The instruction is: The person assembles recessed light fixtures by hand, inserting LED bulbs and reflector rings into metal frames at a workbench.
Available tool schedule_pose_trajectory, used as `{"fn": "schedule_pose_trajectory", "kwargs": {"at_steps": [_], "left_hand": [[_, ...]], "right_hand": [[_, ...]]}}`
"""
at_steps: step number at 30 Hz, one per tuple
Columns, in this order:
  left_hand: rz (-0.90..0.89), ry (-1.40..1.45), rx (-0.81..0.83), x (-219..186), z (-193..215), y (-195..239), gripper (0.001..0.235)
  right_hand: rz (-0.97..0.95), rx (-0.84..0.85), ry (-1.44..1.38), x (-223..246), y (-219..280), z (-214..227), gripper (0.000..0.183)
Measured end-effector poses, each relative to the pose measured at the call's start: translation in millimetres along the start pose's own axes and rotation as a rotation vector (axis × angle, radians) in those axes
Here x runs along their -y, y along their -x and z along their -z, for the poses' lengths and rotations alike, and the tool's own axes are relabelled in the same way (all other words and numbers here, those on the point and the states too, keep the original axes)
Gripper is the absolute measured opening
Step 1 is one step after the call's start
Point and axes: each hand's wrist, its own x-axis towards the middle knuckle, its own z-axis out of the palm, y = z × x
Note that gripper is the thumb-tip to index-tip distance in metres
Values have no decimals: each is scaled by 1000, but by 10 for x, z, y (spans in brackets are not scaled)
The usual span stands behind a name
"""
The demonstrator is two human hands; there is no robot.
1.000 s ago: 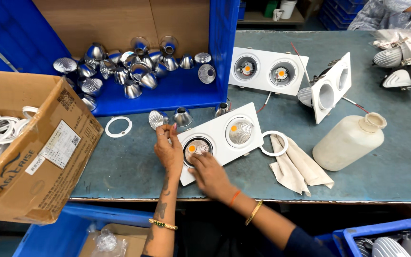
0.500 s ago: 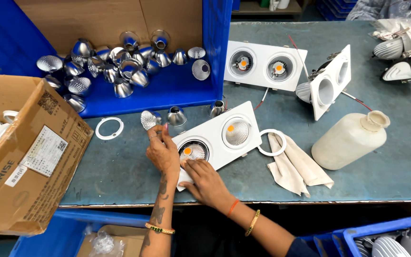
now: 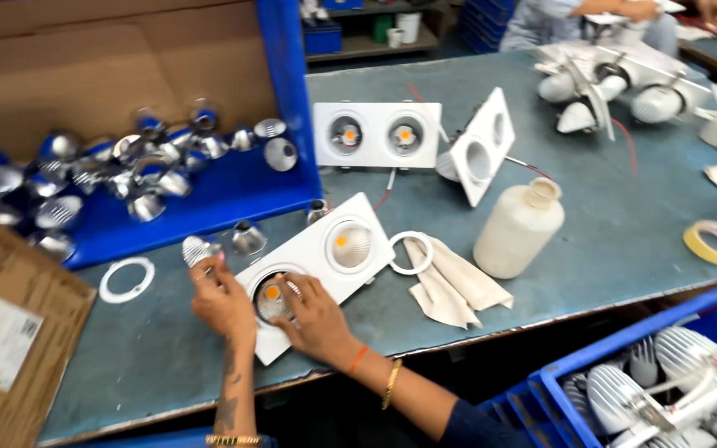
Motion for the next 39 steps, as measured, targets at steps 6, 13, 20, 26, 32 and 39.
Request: {"fn": "schedule_pose_trajectory", "kwargs": {"at_steps": [6,13,20,26,32,39], "left_hand": [[-59,13,29,-12,65,9,18],[-62,-21,52,-69,91,14,22],[-119,-14,66,117,101,46,17],[-66,-113,124,-2,212,48,24],[-153,-71,81,139,120,29,24],[24,-49,101,-24,10,20,24]], "right_hand": [[-103,-99,66,220,-34,-51,64],[108,19,259,-180,-250,-32,29],[447,21,195,-510,-347,-120,19],[479,87,196,-488,-403,-106,13],[615,158,195,-582,-465,-228,12],[636,225,56,-695,-549,-57,22]]}}
